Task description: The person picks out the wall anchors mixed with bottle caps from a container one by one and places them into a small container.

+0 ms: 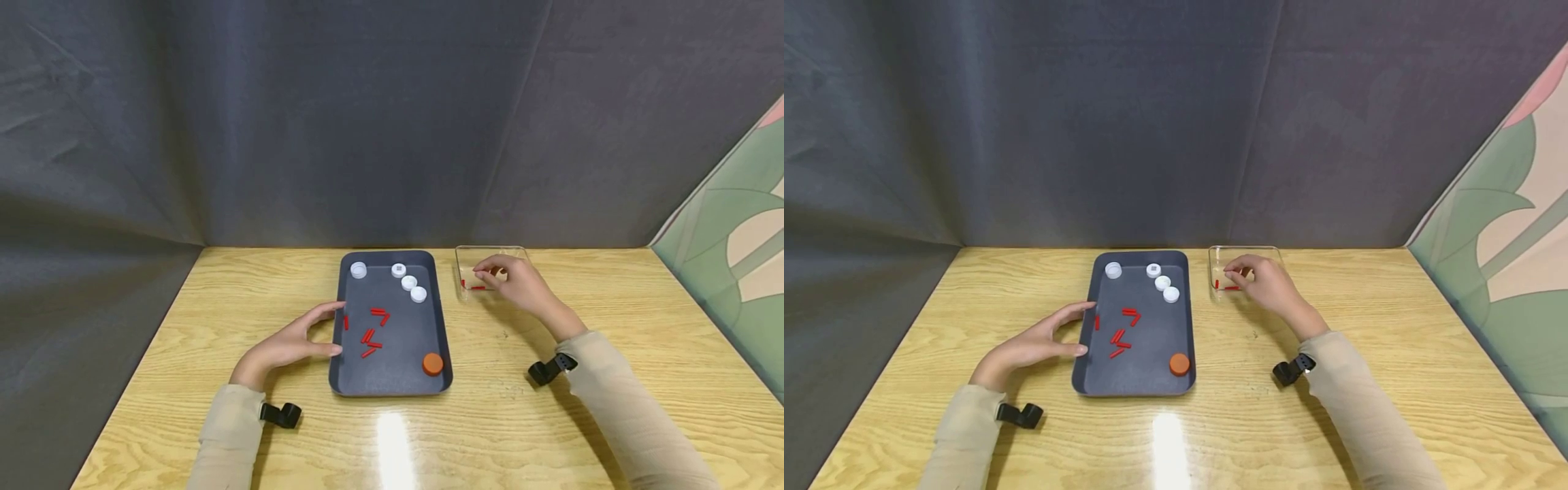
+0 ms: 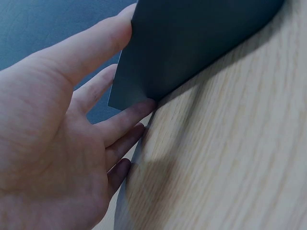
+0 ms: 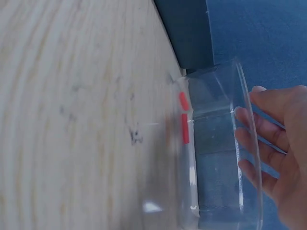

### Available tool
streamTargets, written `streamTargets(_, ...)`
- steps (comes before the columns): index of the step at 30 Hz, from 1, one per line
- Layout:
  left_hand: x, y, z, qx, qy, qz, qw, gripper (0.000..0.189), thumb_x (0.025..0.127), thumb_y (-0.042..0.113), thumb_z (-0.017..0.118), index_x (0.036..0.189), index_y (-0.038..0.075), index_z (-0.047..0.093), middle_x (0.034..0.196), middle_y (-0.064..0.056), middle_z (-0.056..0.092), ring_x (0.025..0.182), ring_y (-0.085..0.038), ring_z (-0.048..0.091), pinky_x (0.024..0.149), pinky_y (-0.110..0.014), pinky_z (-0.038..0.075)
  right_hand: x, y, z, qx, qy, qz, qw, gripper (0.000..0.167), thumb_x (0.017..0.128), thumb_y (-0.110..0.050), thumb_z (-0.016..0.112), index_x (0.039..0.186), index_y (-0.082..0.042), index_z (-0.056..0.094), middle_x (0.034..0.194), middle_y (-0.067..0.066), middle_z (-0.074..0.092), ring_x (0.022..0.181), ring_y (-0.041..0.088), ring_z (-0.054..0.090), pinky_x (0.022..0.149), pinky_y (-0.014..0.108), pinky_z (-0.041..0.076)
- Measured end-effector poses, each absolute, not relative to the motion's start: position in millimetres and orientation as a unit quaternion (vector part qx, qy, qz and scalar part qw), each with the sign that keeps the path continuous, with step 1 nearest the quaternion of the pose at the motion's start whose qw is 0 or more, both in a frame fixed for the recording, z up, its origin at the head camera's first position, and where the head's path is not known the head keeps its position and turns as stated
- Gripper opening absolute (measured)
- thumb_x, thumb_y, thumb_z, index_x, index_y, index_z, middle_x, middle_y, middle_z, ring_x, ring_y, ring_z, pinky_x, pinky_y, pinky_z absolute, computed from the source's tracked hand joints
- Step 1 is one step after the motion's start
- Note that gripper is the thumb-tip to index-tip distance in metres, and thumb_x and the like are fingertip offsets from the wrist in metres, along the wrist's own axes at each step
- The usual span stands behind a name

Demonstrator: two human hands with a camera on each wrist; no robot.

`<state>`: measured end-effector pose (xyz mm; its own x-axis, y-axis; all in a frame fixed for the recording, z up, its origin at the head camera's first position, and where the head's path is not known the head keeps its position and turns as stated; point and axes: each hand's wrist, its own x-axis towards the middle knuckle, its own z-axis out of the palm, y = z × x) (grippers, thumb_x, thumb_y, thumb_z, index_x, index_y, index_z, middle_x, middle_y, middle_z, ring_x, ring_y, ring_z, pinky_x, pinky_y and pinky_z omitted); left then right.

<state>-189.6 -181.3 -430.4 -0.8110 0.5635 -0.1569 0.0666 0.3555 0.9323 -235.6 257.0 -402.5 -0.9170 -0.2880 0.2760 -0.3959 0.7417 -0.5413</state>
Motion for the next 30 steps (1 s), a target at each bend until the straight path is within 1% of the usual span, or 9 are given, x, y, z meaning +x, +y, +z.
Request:
streamTargets(3,-189.3,-181.3,-430.7,0.198,0.79,0.531,0.233,0.083,0.086,0.022,0.079,0.155,0.019,0.033,0.157,-0.013,0.031,0.144,-0.033,0.026,0.114,-0.059,0.018,-233.8,255.0,-400.8,0.203,-0.922,0.312,0.107,0.015,0.095,-0.016,0.068,0.104,-0.006,0.075,0.099,0.007,0.073,0.083,0.022,0.064,0.075,0.041,0.049)
streamTargets(9,-189.1,-180.8,-430.6,0.197,0.791,0.53,0.233,0.083,0.086,0.023,0.08,0.155,0.02,0.034,0.156,-0.013,0.032,0.144,-0.033,0.026,0.115,-0.059,0.018,-227.5,248.1,-397.4,0.242,-0.907,0.318,0.135,0.009,0.09,-0.008,0.073,0.099,-0.008,0.075,0.091,0.003,0.072,0.082,0.019,0.063,0.067,0.04,0.047)
streamTargets(14,-188.1,-181.1,-430.1,0.197,0.792,0.528,0.234,0.083,0.086,0.023,0.08,0.155,0.02,0.033,0.157,-0.013,0.031,0.144,-0.034,0.025,0.114,-0.06,0.018,-221.9,239.7,-397.2,0.268,-0.895,0.327,0.142,0.011,0.087,-0.004,0.075,0.097,-0.009,0.075,0.09,0.0,0.071,0.081,0.015,0.063,0.065,0.044,0.049)
streamTargets(17,-187.8,-180.9,-429.4,0.199,0.791,0.529,0.234,0.083,0.086,0.023,0.079,0.155,0.019,0.033,0.157,-0.013,0.03,0.144,-0.034,0.025,0.114,-0.06,0.018,-218.9,233.4,-397.6,0.283,-0.889,0.329,0.147,0.011,0.086,-0.004,0.076,0.096,-0.009,0.075,0.089,-0.002,0.07,0.081,0.012,0.062,0.064,0.043,0.05)
streamTargets(20,-187.8,-180.9,-429.4,0.2,0.791,0.529,0.233,0.083,0.086,0.022,0.08,0.155,0.019,0.033,0.157,-0.014,0.031,0.144,-0.034,0.026,0.114,-0.059,0.018,-215.4,226.3,-397.6,0.288,-0.886,0.333,0.145,0.01,0.086,-0.005,0.077,0.096,-0.008,0.076,0.089,-0.003,0.07,0.081,0.012,0.063,0.065,0.04,0.054)
streamTargets(23,-188.1,-181.1,-429.7,0.201,0.792,0.528,0.232,0.083,0.086,0.023,0.08,0.155,0.019,0.033,0.157,-0.014,0.031,0.144,-0.034,0.026,0.114,-0.059,0.019,-211.2,218.5,-396.6,0.28,-0.885,0.348,0.13,0.01,0.086,-0.005,0.076,0.096,-0.007,0.076,0.09,-0.002,0.069,0.084,0.013,0.063,0.073,0.04,0.056)
streamTargets(27,-188.7,-180.9,-429.6,0.2,0.791,0.529,0.234,0.083,0.086,0.022,0.079,0.155,0.019,0.033,0.157,-0.013,0.031,0.144,-0.034,0.025,0.114,-0.06,0.019,-205.9,208.0,-396.4,0.276,-0.885,0.358,0.114,0.01,0.088,-0.006,0.075,0.097,-0.008,0.075,0.089,-0.004,0.068,0.084,0.013,0.062,0.079,0.044,0.055)
streamTargets(30,-189.0,-180.9,-429.8,0.2,0.791,0.529,0.234,0.083,0.086,0.022,0.079,0.155,0.018,0.033,0.157,-0.013,0.03,0.144,-0.034,0.025,0.114,-0.06,0.019,-202.8,200.9,-397.8,0.284,-0.885,0.352,0.114,0.009,0.089,-0.008,0.075,0.098,-0.01,0.076,0.088,-0.005,0.068,0.083,0.013,0.061,0.078,0.045,0.053)
